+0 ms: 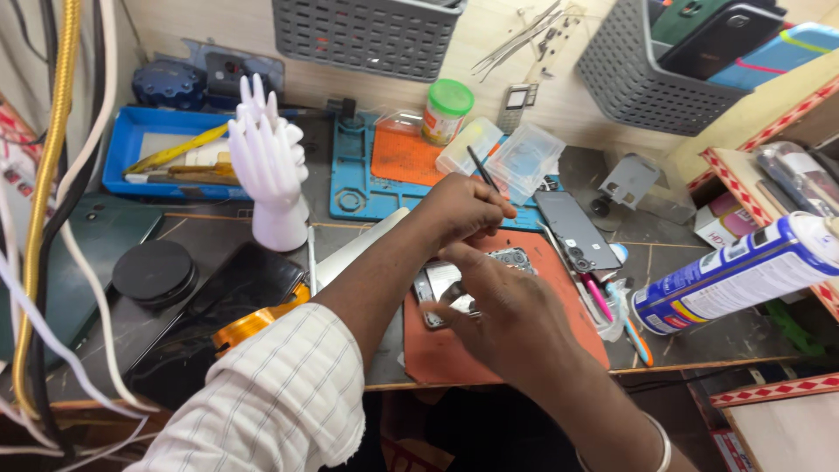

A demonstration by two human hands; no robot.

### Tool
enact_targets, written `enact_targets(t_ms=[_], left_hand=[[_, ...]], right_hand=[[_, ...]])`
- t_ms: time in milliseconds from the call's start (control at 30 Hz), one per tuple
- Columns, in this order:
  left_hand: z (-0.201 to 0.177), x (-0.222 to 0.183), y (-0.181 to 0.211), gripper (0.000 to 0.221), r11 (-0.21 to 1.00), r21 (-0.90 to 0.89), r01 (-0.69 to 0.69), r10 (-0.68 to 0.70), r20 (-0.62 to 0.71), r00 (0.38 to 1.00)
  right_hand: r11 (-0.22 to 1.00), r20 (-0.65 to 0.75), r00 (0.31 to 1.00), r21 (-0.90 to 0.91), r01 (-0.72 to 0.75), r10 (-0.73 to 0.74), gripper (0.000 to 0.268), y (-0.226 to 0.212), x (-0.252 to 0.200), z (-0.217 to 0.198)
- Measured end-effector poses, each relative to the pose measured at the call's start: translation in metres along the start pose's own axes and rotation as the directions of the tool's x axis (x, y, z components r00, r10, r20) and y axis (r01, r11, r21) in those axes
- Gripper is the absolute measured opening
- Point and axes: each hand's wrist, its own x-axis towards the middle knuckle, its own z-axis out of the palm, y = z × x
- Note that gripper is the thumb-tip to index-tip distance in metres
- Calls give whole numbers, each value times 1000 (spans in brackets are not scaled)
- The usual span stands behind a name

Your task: The person uses a screwdriver to remove screws from a disassembled smartphone chassis. They then use a cotton swab to clean the interior surfaces of the phone. The person handles the phone and tools throughout the process on a cluttered workbench.

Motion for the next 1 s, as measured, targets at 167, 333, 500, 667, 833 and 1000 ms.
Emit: enact_targets(t_ms=[167,333,500,667,833,1000], left_hand=[[2,-9,5,19,1000,13,21,-19,-98,995],[3,-7,8,15,996,-86,-22,11,-122,992],[5,-9,8,11,1000,-30,-5,2,-106,994],[3,-8,3,11,999,-32,-16,12,-99,995],[5,-2,-5,10,992,25,-127,129,-73,989],[9,-9,2,9,991,59,-118,124,-107,987]], right_hand=[[998,42,999,66,1,-4,44,3,-4,3],[951,-388,875,220,-218,290,26,62,-5,-9],[609,-506,690,784,118,518,28,152,19,-16],[392,-366,636,914,107,679,30,180,13,12],[481,-382,650,876,28,657,30,171,6,17],[500,-388,625,866,-5,677,30,164,10,11]])
